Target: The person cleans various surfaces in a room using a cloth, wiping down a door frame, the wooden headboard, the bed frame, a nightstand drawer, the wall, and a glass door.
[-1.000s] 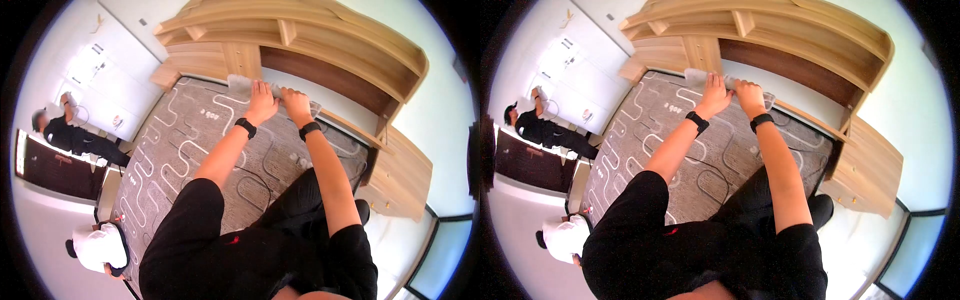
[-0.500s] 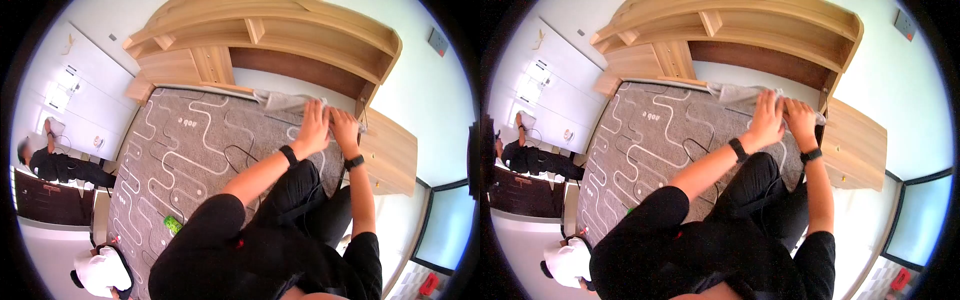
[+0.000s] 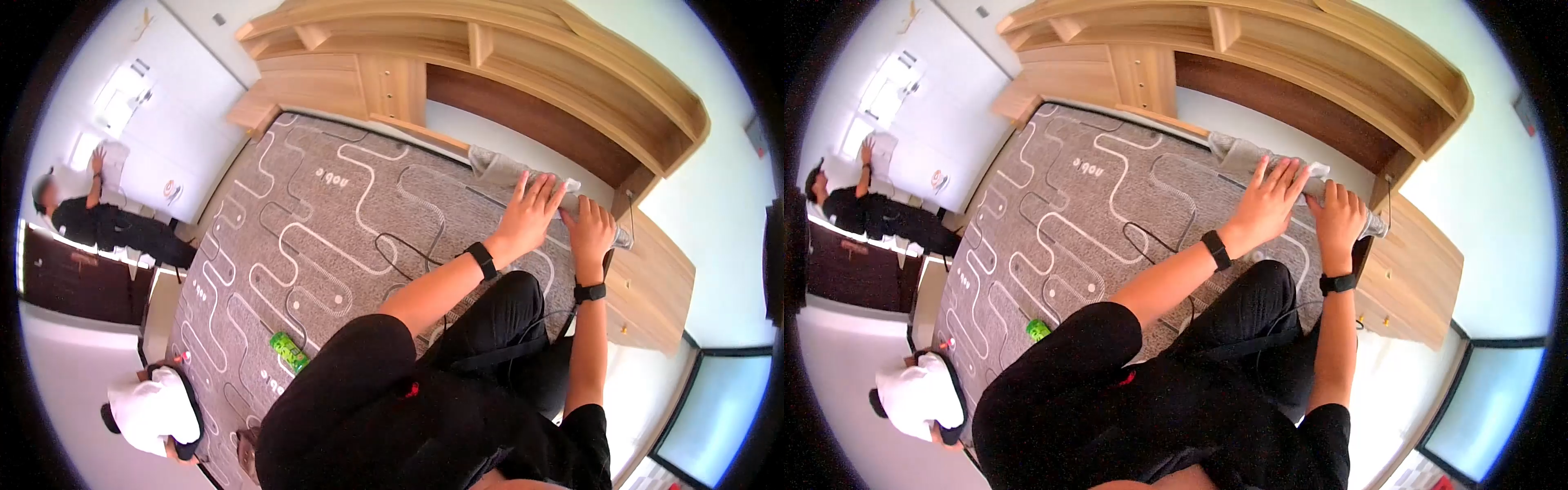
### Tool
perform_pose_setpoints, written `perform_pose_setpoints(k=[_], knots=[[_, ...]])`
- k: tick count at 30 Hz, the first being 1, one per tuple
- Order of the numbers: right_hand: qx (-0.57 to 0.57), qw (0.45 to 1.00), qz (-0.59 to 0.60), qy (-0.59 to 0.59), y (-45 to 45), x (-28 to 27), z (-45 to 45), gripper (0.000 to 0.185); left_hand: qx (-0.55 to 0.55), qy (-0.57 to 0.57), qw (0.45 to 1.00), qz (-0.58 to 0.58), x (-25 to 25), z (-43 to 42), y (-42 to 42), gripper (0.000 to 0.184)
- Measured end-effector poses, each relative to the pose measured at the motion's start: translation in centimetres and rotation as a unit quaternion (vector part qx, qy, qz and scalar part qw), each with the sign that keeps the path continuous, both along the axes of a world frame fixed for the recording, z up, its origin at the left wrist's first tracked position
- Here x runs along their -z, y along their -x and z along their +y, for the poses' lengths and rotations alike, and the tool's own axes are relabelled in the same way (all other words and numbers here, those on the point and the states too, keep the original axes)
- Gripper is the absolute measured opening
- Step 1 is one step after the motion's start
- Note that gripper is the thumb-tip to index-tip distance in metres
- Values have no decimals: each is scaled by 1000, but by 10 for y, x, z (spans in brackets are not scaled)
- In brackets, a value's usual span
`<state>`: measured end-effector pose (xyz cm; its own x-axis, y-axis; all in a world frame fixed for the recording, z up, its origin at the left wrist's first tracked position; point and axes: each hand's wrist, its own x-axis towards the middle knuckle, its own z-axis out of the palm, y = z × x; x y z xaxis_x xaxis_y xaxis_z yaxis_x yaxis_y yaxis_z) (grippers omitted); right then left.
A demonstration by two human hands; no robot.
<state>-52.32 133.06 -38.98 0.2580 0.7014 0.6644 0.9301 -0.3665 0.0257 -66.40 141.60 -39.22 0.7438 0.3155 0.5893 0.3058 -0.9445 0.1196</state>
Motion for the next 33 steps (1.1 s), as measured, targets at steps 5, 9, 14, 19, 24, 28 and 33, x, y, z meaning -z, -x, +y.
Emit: perform_pose_setpoints(k=[5,9,14,19,24,28,33], knots=[[-45,999,7,23,58,4,87,38,-122,-38,992,4,4,62,44,71],[-119,991,35,42,93,6,154,37,-221,-55,973,28,4,107,80,66],[-143,989,14,41,90,9,155,32,-277,-87,956,47,13,119,68,57],[-147,989,-10,32,74,16,141,25,-320,-94,937,106,6,104,61,54],[-129,991,4,17,34,18,77,42,-186,-16,978,95,-1,65,39,56],[-103,994,-18,23,-16,10,-2,48,-44,-22,997,62,-5,14,1,58],[-43,999,-12,30,-68,5,-87,48,121,36,992,12,-11,-41,-42,60]])
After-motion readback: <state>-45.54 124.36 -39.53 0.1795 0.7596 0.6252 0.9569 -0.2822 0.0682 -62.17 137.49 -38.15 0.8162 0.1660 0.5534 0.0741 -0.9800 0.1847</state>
